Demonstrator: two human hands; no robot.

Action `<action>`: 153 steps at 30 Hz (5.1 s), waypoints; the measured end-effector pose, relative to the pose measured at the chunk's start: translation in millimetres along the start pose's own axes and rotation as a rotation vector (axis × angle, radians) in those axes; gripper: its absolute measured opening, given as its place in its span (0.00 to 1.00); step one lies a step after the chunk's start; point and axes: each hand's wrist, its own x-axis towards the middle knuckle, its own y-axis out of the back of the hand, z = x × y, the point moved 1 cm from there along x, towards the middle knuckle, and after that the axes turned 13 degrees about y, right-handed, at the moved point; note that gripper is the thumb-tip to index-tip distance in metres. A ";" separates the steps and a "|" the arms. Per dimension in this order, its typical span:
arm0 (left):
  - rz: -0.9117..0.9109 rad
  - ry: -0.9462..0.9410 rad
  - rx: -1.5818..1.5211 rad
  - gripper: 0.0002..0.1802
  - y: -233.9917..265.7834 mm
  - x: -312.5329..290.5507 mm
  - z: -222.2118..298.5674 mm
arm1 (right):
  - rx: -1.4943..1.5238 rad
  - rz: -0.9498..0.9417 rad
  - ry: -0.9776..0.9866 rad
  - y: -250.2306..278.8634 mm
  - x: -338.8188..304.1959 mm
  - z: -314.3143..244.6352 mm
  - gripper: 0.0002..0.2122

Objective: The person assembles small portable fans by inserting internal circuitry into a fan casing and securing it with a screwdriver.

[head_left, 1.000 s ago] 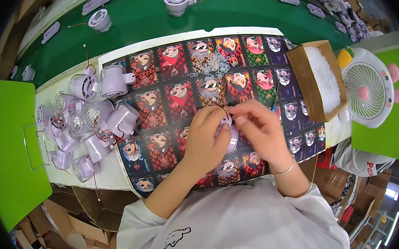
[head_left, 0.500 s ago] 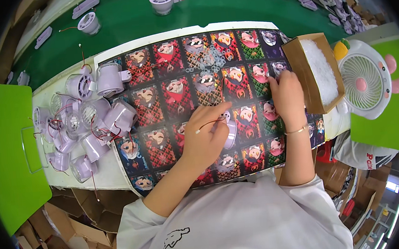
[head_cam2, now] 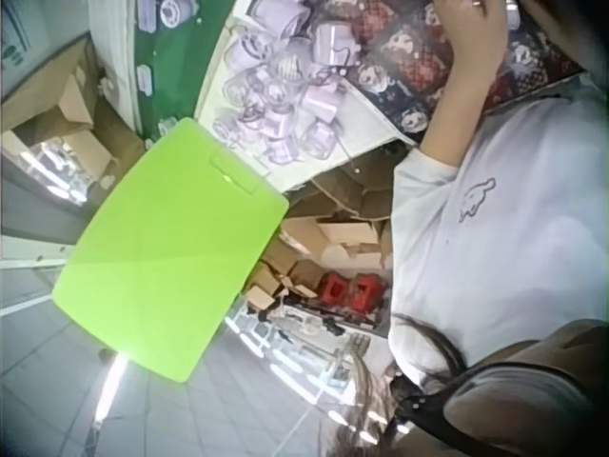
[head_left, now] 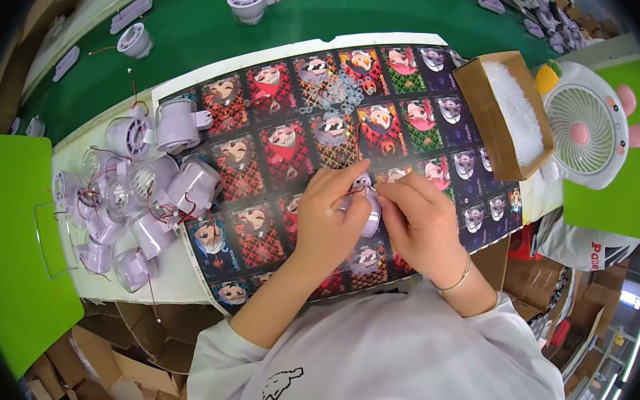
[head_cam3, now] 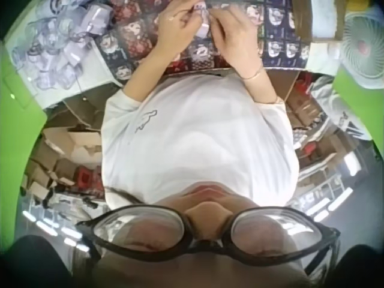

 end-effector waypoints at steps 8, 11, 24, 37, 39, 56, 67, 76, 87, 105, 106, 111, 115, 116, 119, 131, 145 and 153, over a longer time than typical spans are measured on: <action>0.066 -0.029 0.091 0.17 -2.1 2.2 0.9 | -0.044 0.168 -0.090 -15.5 3.9 0.0 0.10; 0.053 -0.019 0.105 0.16 -1.4 2.9 2.7 | -0.116 0.042 0.046 2.6 16.1 10.5 0.10; 0.033 -0.053 -0.022 0.19 3.3 -2.1 2.9 | -0.102 0.011 -0.031 26.2 -8.7 46.2 0.20; 0.074 0.095 -0.032 0.19 60.6 -19.1 0.3 | -0.828 -0.016 -0.351 -24.8 233.0 219.0 0.25; 0.072 0.132 -0.051 0.17 61.4 -25.9 3.1 | -0.765 0.100 0.060 -48.1 268.5 179.4 0.30; -0.049 0.436 -1.428 0.24 49.8 -8.7 10.7 | 0.277 -0.185 0.752 -31.3 74.9 12.4 0.21; 0.284 0.176 -0.016 0.23 29.0 -40.4 6.6 | -0.298 -0.186 0.347 -65.4 116.0 73.5 0.09; 0.331 0.152 0.032 0.26 17.5 -31.2 12.7 | -0.266 -0.094 0.362 -53.8 113.1 61.0 0.06; 0.371 -0.037 0.287 0.21 2.5 -25.1 18.9 | 0.876 0.122 -0.411 -3.2 27.2 17.5 0.03; 0.090 -0.537 0.354 0.14 15.5 -1.1 70.8 | 0.975 0.326 -0.183 35.7 2.7 8.3 0.07; 0.087 -0.538 0.352 0.14 15.6 -0.4 71.4 | 0.914 0.289 -0.122 40.4 2.5 5.2 0.07; 0.067 -0.604 0.340 0.14 10.9 5.3 67.4 | 0.895 0.261 -0.150 46.6 9.3 -6.5 0.07; 0.042 -0.617 0.255 0.14 11.5 6.5 64.3 | 1.109 0.223 -0.327 47.9 9.8 -1.8 0.06; 0.024 -0.621 0.258 0.14 12.4 5.7 63.4 | 1.125 0.183 -0.307 48.8 10.3 1.1 0.06; 0.031 -0.637 0.263 0.15 10.9 3.3 59.8 | 1.137 0.141 -0.277 48.4 11.5 2.7 0.06; 0.131 -0.820 0.269 0.17 6.2 -0.4 53.5 | 0.404 0.135 0.109 52.3 18.7 -2.3 0.07; -0.034 -0.053 0.104 0.20 -2.0 -4.0 6.7 | 0.721 0.160 -0.320 -4.4 -1.0 27.1 0.06; -0.067 -0.042 0.046 0.21 -1.1 -1.9 5.4 | 0.260 0.046 0.090 8.8 15.6 26.6 0.12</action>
